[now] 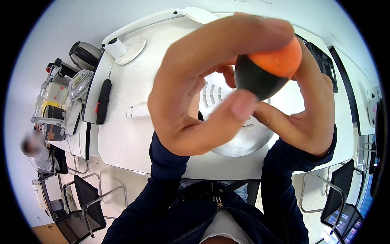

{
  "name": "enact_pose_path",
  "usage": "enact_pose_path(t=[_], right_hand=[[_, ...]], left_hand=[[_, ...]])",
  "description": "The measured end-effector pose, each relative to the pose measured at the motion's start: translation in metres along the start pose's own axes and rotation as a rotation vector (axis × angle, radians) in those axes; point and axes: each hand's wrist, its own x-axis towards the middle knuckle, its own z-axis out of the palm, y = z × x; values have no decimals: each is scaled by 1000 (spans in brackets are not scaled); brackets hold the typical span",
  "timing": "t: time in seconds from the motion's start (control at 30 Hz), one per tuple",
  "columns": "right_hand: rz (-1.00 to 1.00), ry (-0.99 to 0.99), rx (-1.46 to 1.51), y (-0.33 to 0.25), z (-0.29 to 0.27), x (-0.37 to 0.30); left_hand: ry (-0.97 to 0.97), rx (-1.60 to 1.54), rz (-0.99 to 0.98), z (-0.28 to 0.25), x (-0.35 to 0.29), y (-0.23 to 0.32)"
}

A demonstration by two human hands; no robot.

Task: The person uses a screwdriver to tighten screws on the base of a white electric fan. They rotate the fan to access different screw locations and continue fastening the base to the fan body.

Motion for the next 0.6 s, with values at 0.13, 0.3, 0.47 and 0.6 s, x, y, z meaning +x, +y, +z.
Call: enact_pose_path(t=[0.13,0.3,0.47,0.6], right_hand=[[-155,-34,63,2,-6,6],[-120,146,195,7,16,-2],[-19,148,286,8,19,-1],[-11,4,43,1,1,0]], left_hand=[[-3,2,-2,-1,-1,-1],[-2,16,5,-5,0,4],[6,20,0,-3,-3,3],[5,23,2,-2,0,5]])
